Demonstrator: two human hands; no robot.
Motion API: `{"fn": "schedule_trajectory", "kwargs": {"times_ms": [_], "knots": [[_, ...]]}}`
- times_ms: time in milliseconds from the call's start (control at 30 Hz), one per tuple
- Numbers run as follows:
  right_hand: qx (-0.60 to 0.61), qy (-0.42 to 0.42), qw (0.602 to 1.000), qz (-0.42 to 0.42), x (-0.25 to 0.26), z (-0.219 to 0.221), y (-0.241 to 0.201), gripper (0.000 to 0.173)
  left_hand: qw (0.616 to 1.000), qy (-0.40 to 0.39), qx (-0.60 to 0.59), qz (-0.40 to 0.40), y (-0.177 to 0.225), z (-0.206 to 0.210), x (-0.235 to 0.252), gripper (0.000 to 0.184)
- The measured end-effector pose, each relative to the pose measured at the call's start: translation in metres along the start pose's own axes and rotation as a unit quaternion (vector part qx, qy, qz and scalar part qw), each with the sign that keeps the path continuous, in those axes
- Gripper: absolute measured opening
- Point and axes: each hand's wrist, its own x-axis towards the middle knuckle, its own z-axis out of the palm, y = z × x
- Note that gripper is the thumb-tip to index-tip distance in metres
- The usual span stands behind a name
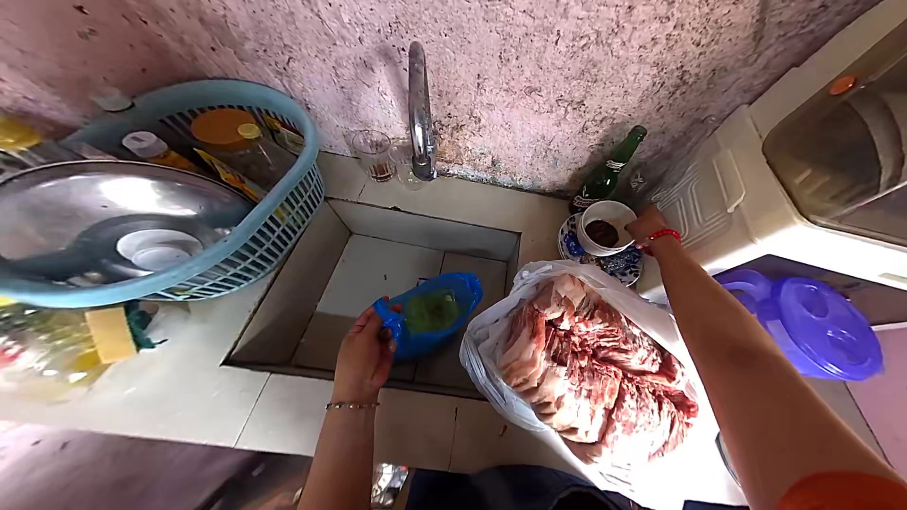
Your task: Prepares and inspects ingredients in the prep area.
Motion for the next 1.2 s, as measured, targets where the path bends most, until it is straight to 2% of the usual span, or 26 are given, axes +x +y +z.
{"fn": "schedule_trajectory", "kwargs": {"times_ms": [100,200,267,333,400,500,567,667,700,800,867,900,1000,1133,1200], "knots": [[0.050,0.004,0.999,-0.006,0.000,-0.016,0.003,0.040,1.000,0.003,0.012,-0.004,0.002,-0.010,-0.001,0.025],[0.108,0.013,0.994,-0.011,-0.029,-0.049,-0.015,0.038,1.000,-0.004,0.029,-0.010,0.005,-0.011,-0.001,0.023],[0.176,-0.015,0.984,-0.013,-0.045,-0.061,-0.029,0.037,0.999,-0.017,0.039,-0.018,0.008,-0.010,0.000,0.024],[0.247,-0.067,0.966,-0.025,-0.059,-0.064,-0.044,0.030,0.998,-0.031,0.036,-0.028,0.010,-0.007,0.003,0.025],[0.304,-0.152,0.938,-0.073,-0.073,-0.057,-0.058,0.015,0.998,-0.048,0.027,-0.038,0.011,-0.007,0.007,0.025],[0.346,-0.286,0.880,-0.158,-0.103,-0.023,-0.090,0.020,0.998,-0.059,0.011,-0.038,0.013,-0.017,0.007,0.027],[0.324,-0.321,0.871,-0.185,-0.133,0.003,-0.123,0.029,0.997,-0.068,0.009,-0.039,0.014,-0.024,0.011,0.031],[0.206,-0.327,0.888,-0.251,-0.184,0.057,-0.170,0.058,0.997,-0.067,-0.004,-0.040,0.015,-0.029,0.013,0.030],[0.149,-0.313,0.890,-0.298,-0.199,0.080,-0.183,0.065,0.997,-0.067,-0.011,-0.039,0.014,-0.031,0.015,0.030],[-0.056,-0.204,0.879,-0.428,-0.247,0.140,-0.216,0.082,0.997,-0.072,-0.023,-0.033,0.015,-0.035,0.016,0.030],[-0.170,-0.160,0.857,-0.460,-0.274,0.151,-0.230,0.082,0.997,-0.065,-0.020,-0.035,0.016,-0.039,0.015,0.029],[-0.190,-0.152,0.854,-0.459,-0.282,0.149,-0.235,0.081,0.997,-0.059,-0.017,-0.038,0.016,-0.041,0.014,0.030],[-0.146,-0.163,0.872,-0.438,-0.286,0.139,-0.239,0.081,0.998,-0.050,-0.021,-0.044,0.014,-0.045,0.014,0.031],[-0.084,-0.222,0.896,-0.377,-0.257,0.157,-0.223,0.082,0.998,-0.045,-0.026,-0.048,0.010,-0.034,0.008,0.031],[0.020,-0.241,0.911,-0.335,-0.231,0.141,-0.214,0.075,0.998,-0.054,0.001,-0.045,0.015,-0.032,0.004,0.030]]}}
